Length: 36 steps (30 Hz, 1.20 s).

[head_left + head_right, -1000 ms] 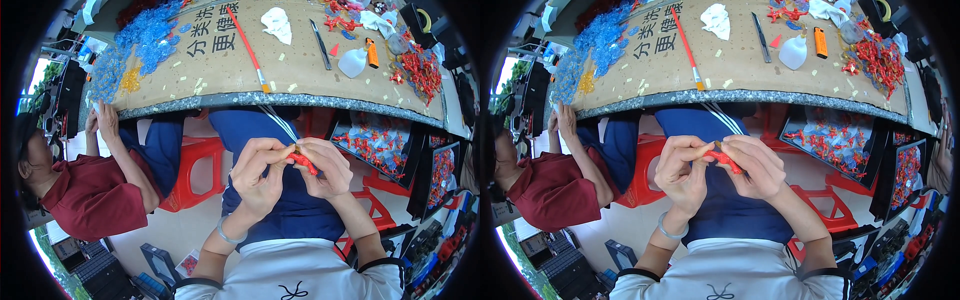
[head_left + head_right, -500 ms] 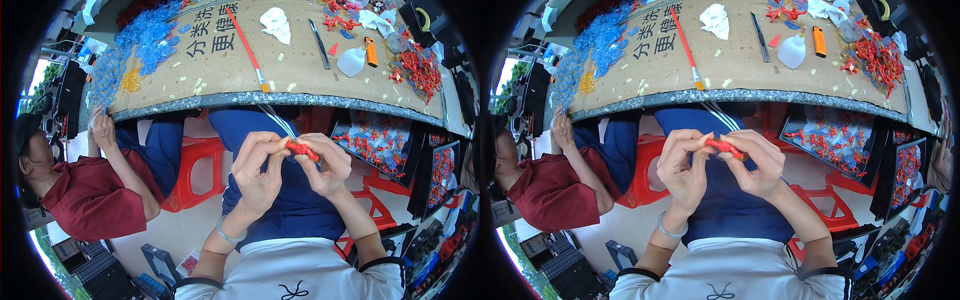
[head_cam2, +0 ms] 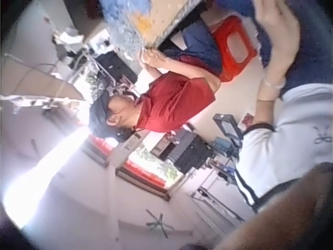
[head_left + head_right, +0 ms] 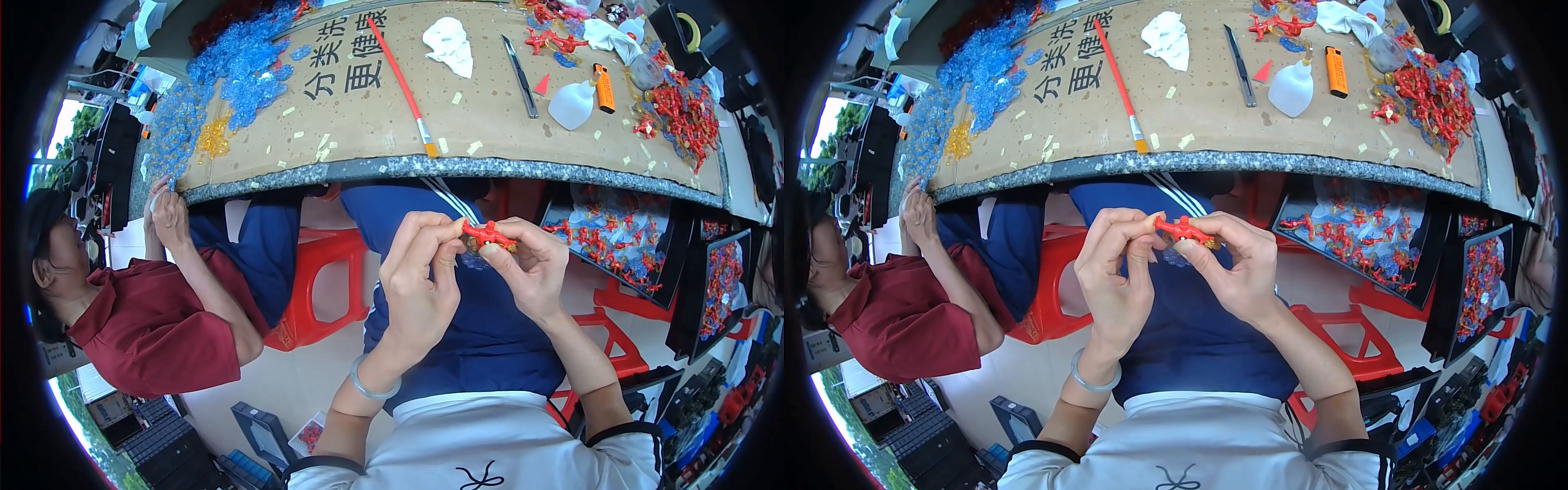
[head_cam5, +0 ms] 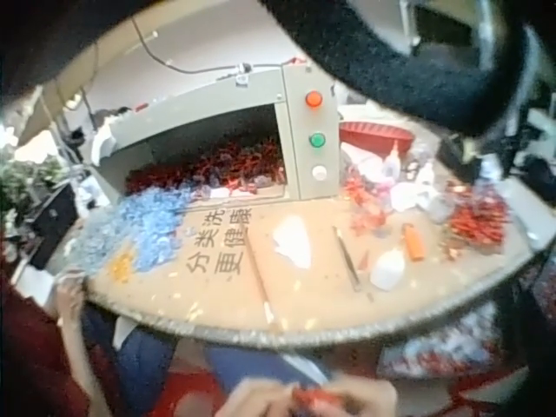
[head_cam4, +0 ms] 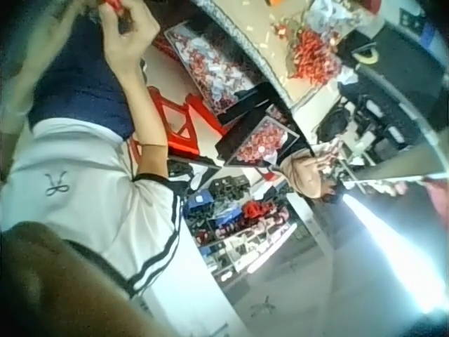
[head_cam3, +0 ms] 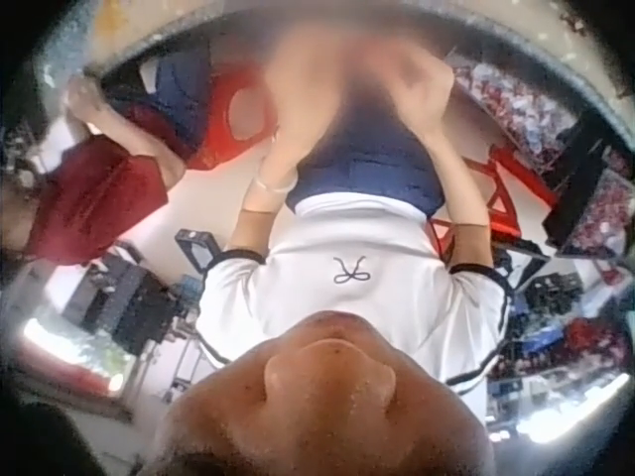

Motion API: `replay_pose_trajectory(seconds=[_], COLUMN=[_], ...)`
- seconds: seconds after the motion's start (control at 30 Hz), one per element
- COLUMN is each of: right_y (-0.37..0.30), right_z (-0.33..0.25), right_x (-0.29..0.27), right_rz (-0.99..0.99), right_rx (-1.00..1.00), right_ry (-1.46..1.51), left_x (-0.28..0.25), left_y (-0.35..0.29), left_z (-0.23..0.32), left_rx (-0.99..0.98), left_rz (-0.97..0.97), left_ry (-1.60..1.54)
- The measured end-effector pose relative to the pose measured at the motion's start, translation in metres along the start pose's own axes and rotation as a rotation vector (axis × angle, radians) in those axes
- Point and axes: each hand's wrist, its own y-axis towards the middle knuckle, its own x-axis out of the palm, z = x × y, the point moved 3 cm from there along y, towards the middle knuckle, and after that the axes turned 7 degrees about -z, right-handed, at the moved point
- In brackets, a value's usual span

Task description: The person assembles toy figurines by applying glue from a bottle and with a paintbrush, then attaching pieces together by hand.

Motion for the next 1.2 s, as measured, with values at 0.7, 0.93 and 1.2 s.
replay_pose_trajectory(seconds=[0.7,0.93,1.2], right_y=[-0.002,-0.006,-0.01], right_z=[0.024,0.027,0.03], right_x=[0.011,0.01,0.03], right_rz=[-0.283,-0.262,-0.301], right_rx=[0.72,0.738,0.665], right_ry=[1.122,1.173,1.751], left_x=[-0.017,-0.015,-0.009], left_y=[0.011,0.012,0.007], left_z=[-0.027,-0.023,-0.028], left_rx=[0.029,0.071,-0.05], left_rz=[-0.169,-0.159,-0.094], left_ry=[-0.202,-0.215,-0.254])
